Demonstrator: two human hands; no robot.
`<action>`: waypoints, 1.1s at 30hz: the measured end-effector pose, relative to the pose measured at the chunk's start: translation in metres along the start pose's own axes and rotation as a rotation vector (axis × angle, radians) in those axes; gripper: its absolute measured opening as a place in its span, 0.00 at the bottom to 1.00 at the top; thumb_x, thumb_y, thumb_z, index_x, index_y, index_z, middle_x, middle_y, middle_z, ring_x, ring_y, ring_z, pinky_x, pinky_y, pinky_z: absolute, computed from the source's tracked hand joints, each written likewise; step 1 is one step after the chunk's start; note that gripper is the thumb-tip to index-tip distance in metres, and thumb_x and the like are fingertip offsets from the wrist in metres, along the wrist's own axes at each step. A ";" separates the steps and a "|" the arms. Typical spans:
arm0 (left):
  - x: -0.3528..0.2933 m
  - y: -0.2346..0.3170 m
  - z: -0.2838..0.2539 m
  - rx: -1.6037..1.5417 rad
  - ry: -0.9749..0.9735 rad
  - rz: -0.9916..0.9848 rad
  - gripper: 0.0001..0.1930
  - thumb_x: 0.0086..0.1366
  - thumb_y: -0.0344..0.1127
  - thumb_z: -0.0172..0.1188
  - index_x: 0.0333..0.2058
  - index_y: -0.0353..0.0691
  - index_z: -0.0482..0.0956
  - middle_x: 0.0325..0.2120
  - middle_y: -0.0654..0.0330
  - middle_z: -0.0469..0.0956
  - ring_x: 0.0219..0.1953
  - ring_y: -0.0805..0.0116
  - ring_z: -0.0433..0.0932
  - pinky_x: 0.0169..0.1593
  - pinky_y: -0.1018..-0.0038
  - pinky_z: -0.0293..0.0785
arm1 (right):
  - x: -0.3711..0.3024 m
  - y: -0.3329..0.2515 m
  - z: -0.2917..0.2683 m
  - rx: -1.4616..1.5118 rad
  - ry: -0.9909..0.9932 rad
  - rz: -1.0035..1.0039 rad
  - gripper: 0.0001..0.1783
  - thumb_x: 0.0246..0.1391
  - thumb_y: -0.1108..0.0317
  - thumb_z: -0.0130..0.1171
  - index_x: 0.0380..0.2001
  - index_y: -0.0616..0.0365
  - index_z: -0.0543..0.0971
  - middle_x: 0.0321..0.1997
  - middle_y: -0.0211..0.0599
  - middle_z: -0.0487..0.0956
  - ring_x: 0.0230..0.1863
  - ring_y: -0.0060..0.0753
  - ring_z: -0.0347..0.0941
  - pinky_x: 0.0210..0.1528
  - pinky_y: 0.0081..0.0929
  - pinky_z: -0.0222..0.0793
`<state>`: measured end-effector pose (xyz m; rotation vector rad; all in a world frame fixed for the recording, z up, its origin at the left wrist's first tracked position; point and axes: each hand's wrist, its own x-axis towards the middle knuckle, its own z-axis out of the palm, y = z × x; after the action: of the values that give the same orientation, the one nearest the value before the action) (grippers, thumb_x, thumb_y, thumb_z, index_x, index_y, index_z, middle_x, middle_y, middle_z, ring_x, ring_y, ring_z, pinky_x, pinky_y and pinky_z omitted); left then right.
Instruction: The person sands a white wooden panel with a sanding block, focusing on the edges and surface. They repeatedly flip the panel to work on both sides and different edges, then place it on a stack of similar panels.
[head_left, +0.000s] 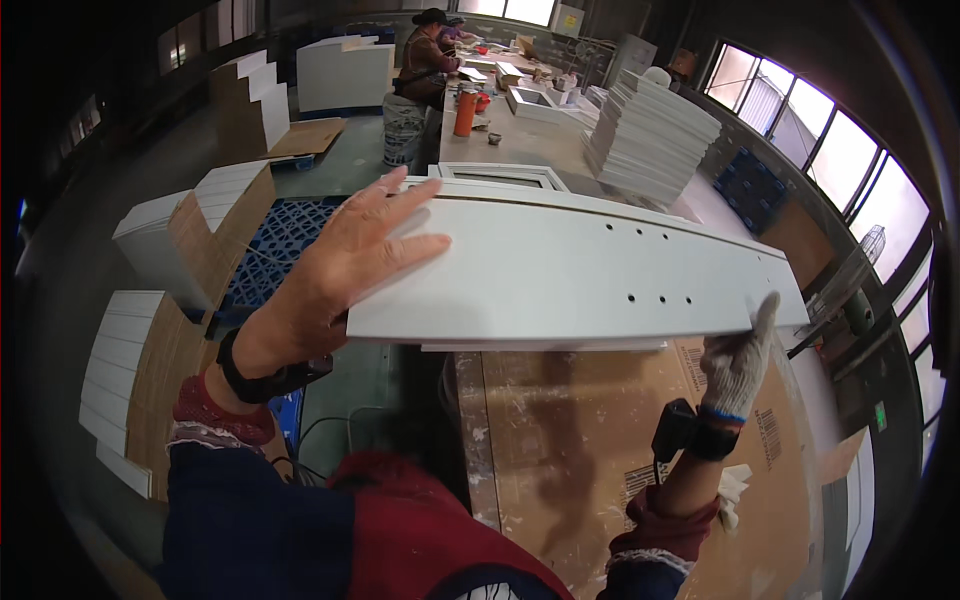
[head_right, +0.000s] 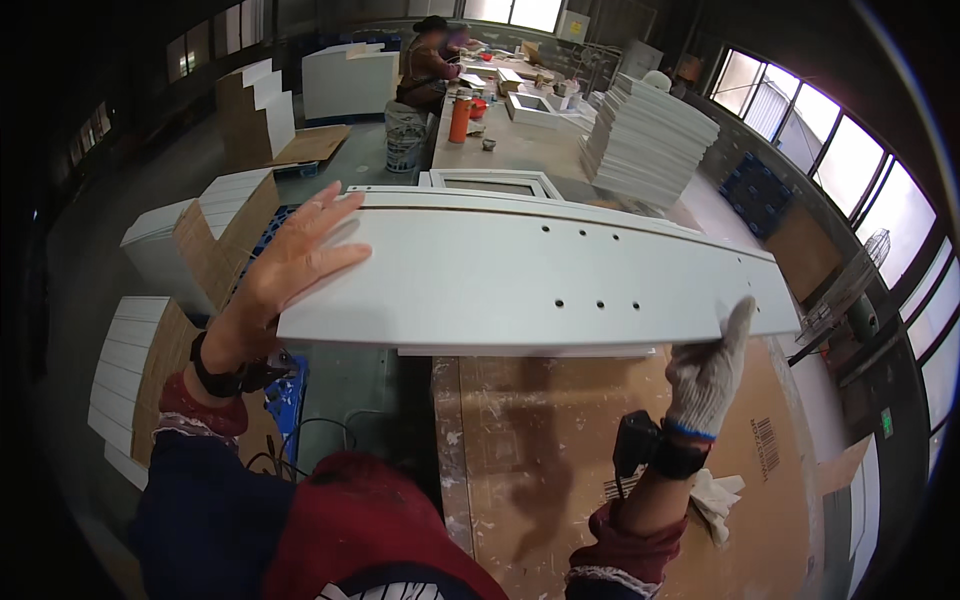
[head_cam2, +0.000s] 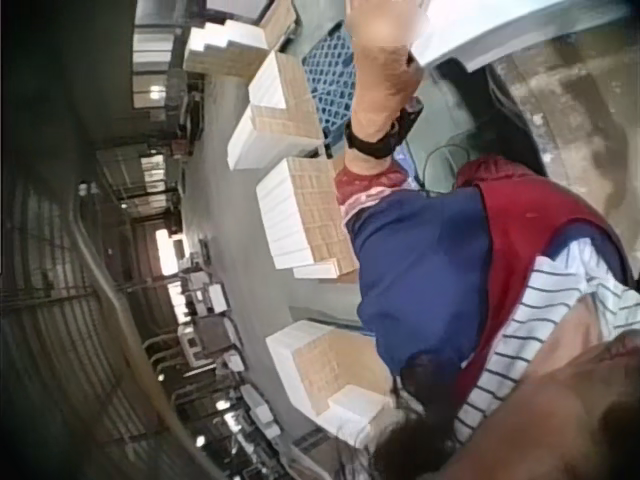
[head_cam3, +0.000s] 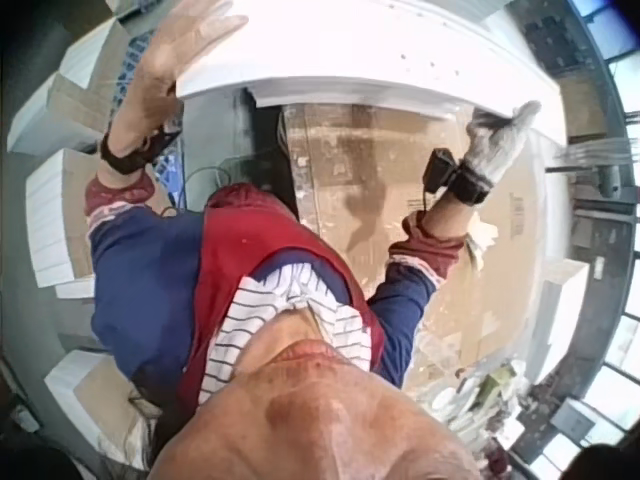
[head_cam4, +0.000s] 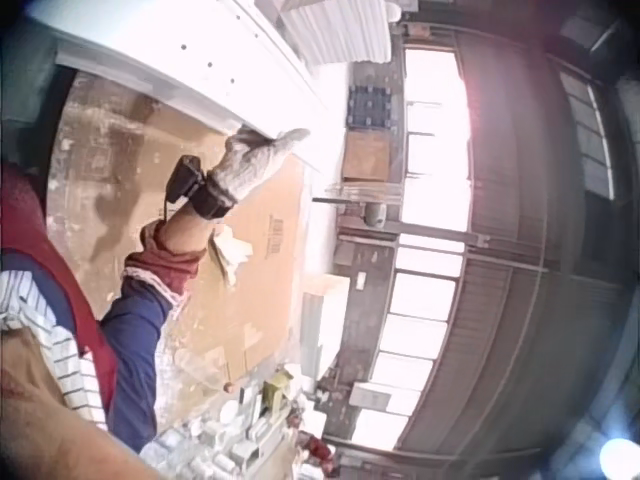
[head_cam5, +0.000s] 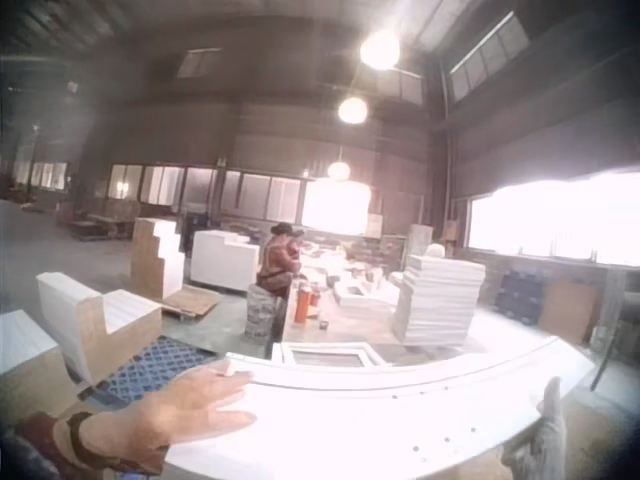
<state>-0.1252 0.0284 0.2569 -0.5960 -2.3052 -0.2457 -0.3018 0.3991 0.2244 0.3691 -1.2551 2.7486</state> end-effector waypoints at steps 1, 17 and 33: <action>0.000 -0.015 0.004 -0.039 0.018 -0.077 0.20 0.53 0.31 0.59 0.47 0.44 0.74 0.57 0.49 0.63 0.61 0.49 0.59 0.62 0.58 0.54 | 0.015 0.011 0.024 -0.003 0.129 0.012 0.16 0.53 0.53 0.58 0.37 0.53 0.74 0.29 0.27 0.79 0.23 0.16 0.75 0.15 0.10 0.70; -0.025 -0.125 0.043 -0.544 0.047 -0.338 0.23 0.54 0.16 0.43 0.51 0.34 0.67 0.59 0.42 0.58 0.60 0.49 0.60 0.59 0.68 0.58 | 0.062 0.043 0.060 -0.676 0.170 0.398 0.25 0.52 0.41 0.53 0.22 0.53 0.73 0.08 0.25 0.68 0.03 0.16 0.58 0.02 0.11 0.49; -0.052 -0.105 0.075 -0.372 -0.012 -0.549 0.33 0.61 0.35 0.57 0.59 0.30 0.53 0.54 0.47 0.65 0.54 0.61 0.67 0.57 0.69 0.63 | 0.142 -0.052 -0.141 -0.701 0.423 0.081 0.37 0.52 0.35 0.48 0.40 0.66 0.67 0.27 0.35 0.72 0.25 0.26 0.71 0.22 0.23 0.69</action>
<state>-0.1897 -0.0553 0.1669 -0.1201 -2.4093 -0.9450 -0.4540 0.5376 0.2104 -0.3105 -1.9693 2.0658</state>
